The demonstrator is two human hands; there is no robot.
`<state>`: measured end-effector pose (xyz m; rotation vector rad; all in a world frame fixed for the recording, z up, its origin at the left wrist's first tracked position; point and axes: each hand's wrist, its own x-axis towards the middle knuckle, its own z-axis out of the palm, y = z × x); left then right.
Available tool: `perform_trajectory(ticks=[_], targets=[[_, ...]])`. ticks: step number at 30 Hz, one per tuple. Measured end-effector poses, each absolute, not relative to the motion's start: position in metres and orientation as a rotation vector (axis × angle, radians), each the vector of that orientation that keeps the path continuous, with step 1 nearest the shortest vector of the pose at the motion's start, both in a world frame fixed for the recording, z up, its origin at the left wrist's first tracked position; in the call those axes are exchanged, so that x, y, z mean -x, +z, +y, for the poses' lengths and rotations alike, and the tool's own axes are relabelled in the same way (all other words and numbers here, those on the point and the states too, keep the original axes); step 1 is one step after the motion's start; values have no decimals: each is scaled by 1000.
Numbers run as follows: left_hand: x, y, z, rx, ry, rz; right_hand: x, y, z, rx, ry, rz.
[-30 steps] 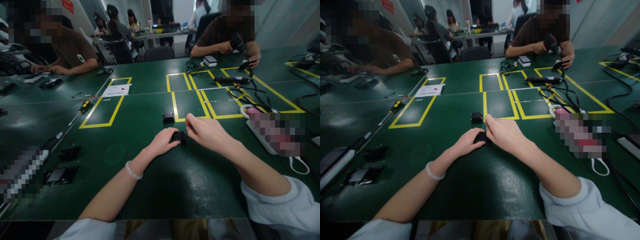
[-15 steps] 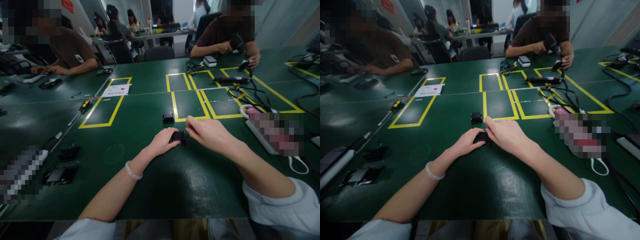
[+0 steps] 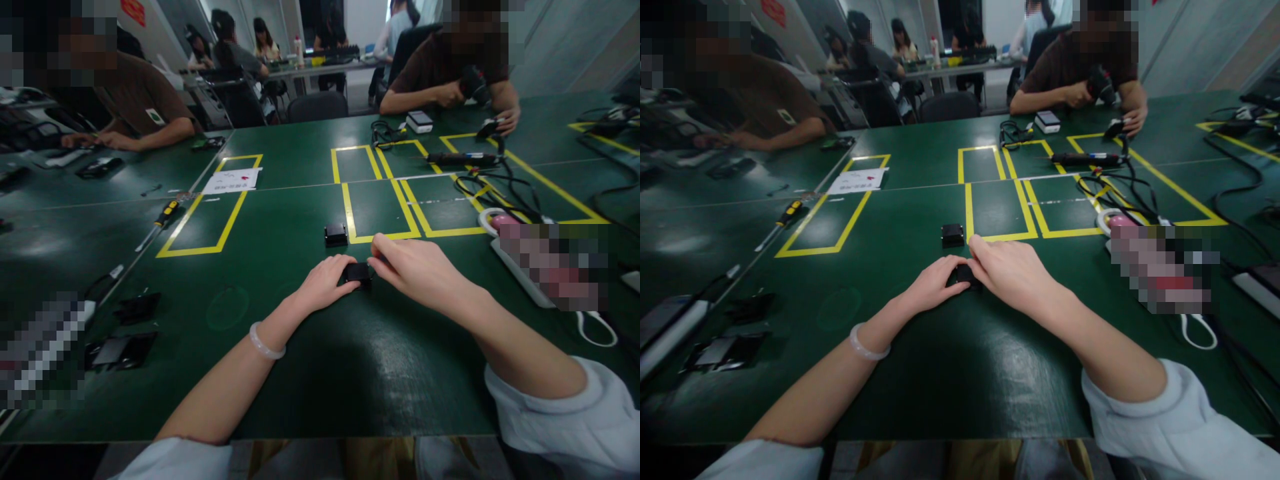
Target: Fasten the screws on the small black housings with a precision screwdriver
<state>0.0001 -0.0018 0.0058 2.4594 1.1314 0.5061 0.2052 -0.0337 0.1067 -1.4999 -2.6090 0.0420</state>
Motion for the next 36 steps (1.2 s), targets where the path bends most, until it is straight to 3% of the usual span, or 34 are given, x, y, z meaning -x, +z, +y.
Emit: perform_trajectory(ticks=[36], targets=[[0,6,-2,-2480,487,1135,-205,102,-29,1541,8,-2591]])
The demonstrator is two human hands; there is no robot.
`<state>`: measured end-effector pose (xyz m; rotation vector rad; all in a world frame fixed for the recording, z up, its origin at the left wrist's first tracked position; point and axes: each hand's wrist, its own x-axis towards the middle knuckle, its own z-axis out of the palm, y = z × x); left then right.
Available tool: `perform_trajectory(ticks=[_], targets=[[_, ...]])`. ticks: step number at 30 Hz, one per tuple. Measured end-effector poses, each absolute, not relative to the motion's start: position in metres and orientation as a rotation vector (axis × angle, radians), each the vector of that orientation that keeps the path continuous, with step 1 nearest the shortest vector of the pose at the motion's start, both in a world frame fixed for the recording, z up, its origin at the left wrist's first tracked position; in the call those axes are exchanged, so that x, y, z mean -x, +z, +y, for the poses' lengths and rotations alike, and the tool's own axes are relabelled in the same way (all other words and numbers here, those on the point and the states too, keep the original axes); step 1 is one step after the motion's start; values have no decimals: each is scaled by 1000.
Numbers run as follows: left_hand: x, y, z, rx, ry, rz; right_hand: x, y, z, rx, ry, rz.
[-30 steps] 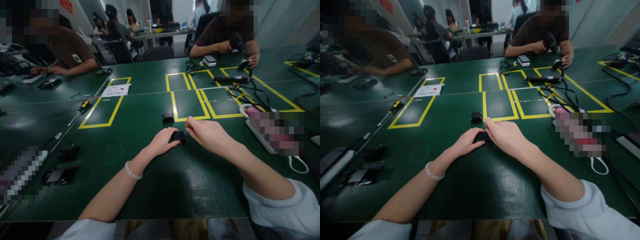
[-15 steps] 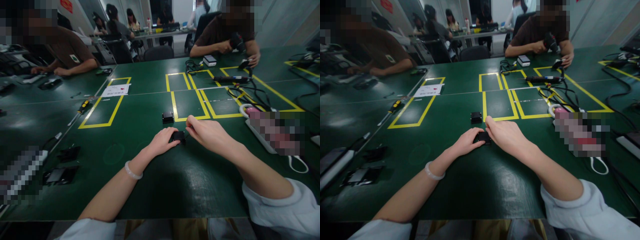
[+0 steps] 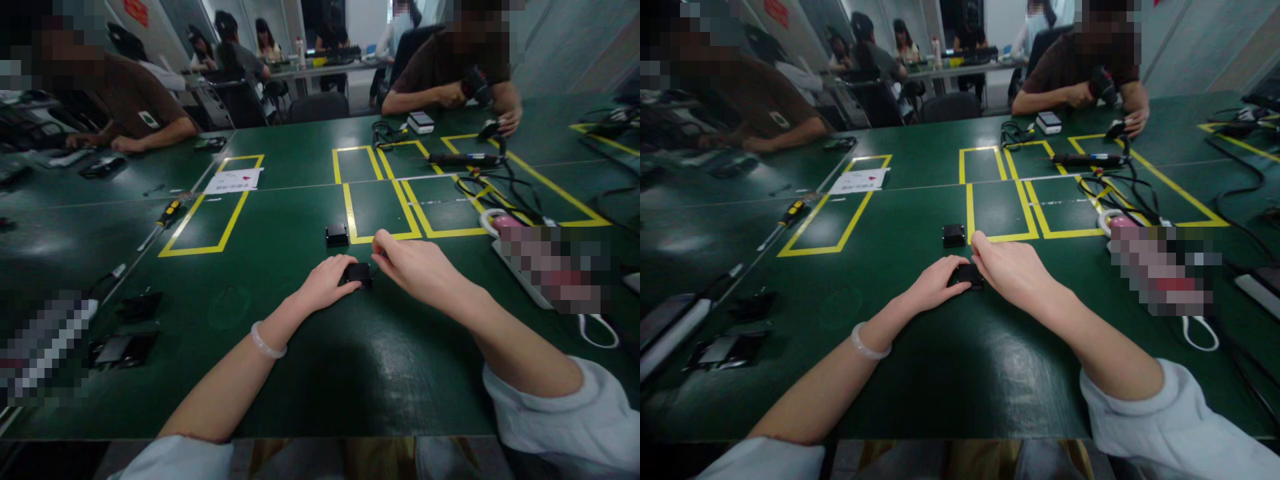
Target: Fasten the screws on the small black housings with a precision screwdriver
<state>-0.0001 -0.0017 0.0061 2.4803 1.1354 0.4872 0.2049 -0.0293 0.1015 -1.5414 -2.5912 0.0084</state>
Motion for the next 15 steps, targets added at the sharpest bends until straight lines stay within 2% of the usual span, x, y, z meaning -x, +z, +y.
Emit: perform_trajectory(ticks=[15], targets=[[1,6,-2,-2470,488,1141,-207,101,-28,1546,0,-2572]])
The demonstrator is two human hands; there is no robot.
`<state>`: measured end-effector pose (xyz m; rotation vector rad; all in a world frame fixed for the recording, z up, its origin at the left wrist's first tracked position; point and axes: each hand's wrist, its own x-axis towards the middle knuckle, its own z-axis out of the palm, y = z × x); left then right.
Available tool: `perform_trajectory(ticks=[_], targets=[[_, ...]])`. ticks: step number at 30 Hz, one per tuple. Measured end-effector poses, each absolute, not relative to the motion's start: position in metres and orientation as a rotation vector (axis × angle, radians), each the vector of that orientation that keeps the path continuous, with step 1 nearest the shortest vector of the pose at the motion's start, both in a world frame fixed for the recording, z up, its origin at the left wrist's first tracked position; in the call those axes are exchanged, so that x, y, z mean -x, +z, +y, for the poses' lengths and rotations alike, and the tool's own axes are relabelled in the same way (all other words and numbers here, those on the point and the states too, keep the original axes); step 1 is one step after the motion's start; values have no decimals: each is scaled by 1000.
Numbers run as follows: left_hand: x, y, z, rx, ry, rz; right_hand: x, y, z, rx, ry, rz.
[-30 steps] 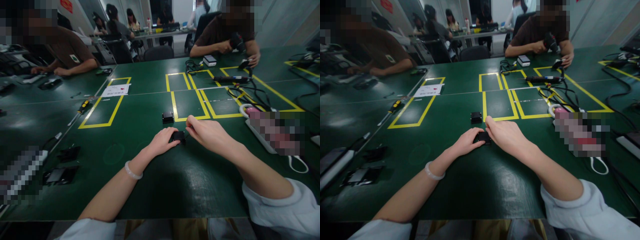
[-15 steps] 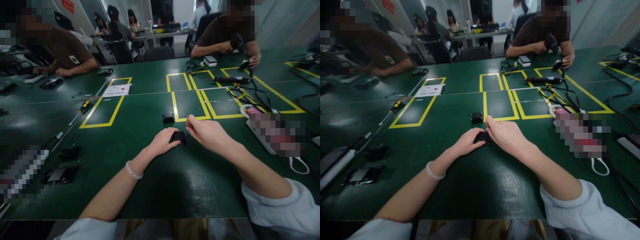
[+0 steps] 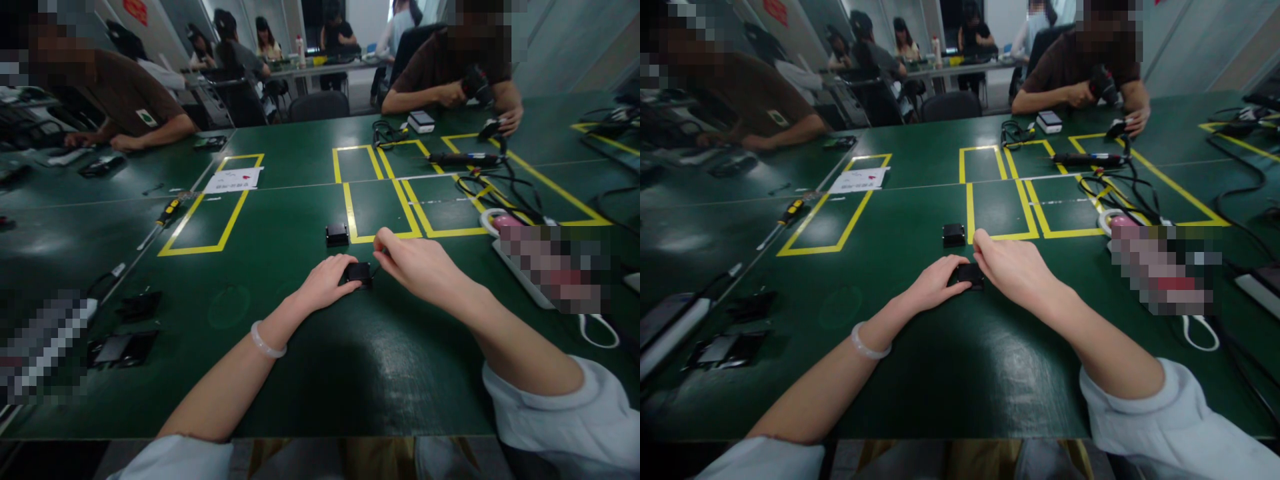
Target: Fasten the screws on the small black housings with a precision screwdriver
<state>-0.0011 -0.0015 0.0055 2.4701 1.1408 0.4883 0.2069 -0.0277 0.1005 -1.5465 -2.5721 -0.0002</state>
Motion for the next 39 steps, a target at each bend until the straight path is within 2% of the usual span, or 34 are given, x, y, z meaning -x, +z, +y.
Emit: perform_trajectory(ticks=[15,23,30,39], targets=[[0,2,0,-2485,493,1131,-210,100,-29,1447,30,-2573],[0,3,0,-2471,492,1130,-209,101,-28,1575,45,-2567],[0,3,0,-2476,486,1137,-213,100,-28,1479,139,-2538],[0,2,1,-2468,495,1136,-210,102,-27,1587,67,-2557]])
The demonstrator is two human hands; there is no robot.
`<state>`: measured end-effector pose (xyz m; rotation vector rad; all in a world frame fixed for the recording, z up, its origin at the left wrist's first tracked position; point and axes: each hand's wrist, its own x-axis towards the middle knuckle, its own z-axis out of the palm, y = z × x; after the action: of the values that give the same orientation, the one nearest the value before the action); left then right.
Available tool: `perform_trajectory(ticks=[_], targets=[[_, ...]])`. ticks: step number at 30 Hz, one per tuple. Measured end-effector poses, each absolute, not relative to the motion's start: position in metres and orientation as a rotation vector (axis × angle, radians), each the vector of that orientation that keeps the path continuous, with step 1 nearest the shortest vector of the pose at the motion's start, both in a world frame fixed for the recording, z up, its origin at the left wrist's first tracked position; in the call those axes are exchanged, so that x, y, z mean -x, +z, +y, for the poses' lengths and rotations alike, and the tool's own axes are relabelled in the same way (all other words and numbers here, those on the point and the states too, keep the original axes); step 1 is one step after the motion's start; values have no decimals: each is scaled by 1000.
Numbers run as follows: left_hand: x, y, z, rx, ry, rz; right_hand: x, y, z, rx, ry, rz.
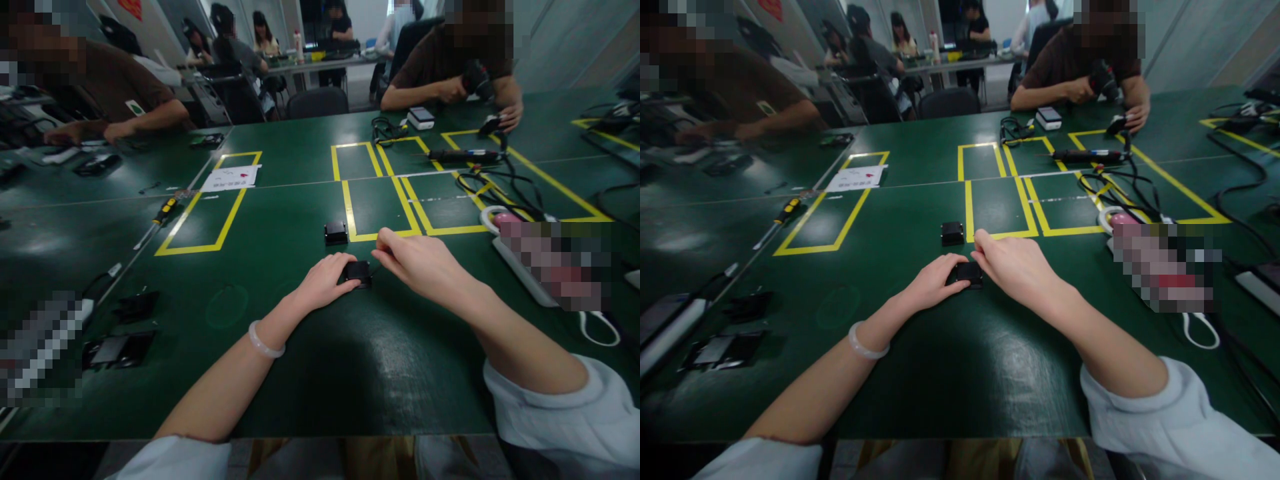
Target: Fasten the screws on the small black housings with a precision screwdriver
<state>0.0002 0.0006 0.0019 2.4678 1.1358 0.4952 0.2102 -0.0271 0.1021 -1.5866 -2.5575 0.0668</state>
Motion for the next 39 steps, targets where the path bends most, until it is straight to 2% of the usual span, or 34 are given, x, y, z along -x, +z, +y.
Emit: perform_trajectory(ticks=[5,13,39], targets=[[0,3,0,-2474,497,1133,-213,101,-29,1477,114,-2529],[0,3,0,-2478,481,1128,-209,100,-27,1607,44,-2543],[-1,2,1,-2472,494,1127,-210,100,-28,1560,-9,-2596]])
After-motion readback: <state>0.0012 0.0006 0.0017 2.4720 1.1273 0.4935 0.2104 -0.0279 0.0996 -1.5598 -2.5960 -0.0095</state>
